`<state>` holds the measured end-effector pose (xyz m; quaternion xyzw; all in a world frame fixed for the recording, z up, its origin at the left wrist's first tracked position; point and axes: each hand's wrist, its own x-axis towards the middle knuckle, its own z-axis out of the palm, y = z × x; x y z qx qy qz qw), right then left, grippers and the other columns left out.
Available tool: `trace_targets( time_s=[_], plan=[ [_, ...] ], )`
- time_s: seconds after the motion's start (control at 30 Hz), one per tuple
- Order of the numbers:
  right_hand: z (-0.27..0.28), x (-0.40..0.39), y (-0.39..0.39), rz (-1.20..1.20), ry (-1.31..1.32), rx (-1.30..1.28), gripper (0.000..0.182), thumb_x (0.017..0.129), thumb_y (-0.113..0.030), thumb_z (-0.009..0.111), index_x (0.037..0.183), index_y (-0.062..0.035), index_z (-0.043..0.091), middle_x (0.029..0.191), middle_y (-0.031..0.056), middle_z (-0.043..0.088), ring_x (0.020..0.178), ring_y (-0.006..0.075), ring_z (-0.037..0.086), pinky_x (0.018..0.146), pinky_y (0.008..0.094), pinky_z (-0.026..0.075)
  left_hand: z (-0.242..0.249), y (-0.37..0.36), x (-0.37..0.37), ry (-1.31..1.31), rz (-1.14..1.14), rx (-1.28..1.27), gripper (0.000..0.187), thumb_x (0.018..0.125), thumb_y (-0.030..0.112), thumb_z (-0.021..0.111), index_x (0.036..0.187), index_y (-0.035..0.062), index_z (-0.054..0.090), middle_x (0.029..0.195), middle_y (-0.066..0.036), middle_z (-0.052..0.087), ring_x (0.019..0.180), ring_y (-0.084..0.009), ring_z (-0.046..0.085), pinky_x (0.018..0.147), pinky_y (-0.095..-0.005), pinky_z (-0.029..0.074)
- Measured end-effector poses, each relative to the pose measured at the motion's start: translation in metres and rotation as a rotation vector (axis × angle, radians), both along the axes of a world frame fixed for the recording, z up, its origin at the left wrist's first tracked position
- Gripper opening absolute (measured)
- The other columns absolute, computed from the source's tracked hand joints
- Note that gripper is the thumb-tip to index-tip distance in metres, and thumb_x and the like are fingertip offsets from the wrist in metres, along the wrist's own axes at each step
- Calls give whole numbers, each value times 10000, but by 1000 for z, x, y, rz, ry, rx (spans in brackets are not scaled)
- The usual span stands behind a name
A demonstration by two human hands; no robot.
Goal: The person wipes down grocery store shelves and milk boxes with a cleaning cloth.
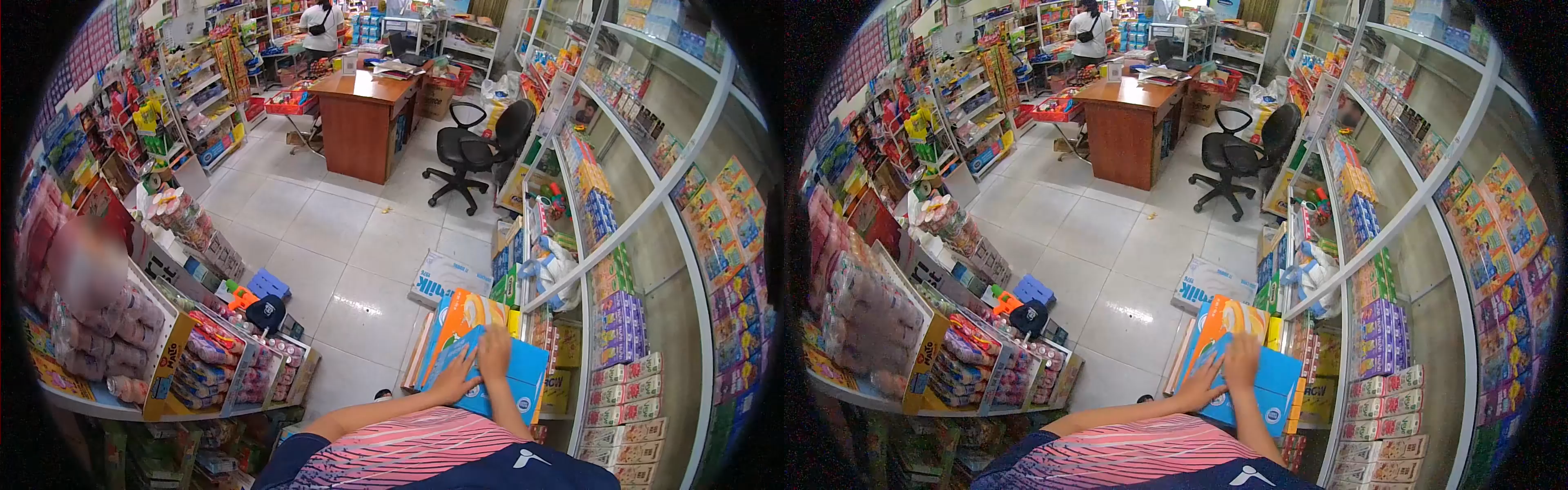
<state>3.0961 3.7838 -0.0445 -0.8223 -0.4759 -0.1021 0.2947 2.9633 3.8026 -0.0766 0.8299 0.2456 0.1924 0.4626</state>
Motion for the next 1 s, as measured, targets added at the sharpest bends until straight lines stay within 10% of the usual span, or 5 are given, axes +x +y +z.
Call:
trace_targets(
  time_s=[0.17,0.4,0.7,1.0],
  plan=[
    [14,8,-13,269,231,102,151,644,-62,582,787,-24,611,910,129,577,955,305,501,835,385,401,14,-1,-3,68,-9,-79,731,818,410,501,1365,104,127,1402,-193,113,1246,-381,230,995,-439,241],
    [6,59,-45,-86,-41,-17,122,646,-82,571,738,-43,503,779,129,469,770,311,453,700,426,369,23,-1,-7,70,5,5,725,812,390,511,1367,127,126,1380,-234,136,1193,-405,300,940,-433,325],
    [17,-2,10,332,69,30,288,725,-139,583,982,-16,536,1027,154,519,960,327,470,831,386,377,-1,-1,-2,-37,17,-18,719,818,397,506,1365,122,130,1382,-225,147,1217,-401,270,972,-435,284],
    [-5,72,-62,-155,-12,-13,283,754,-113,529,1005,18,533,1040,181,519,990,340,467,873,410,364,-1,-5,-3,-33,49,-58,726,807,406,522,1368,144,142,1385,-211,157,1239,-384,248,993,-422,259]
  ],
)
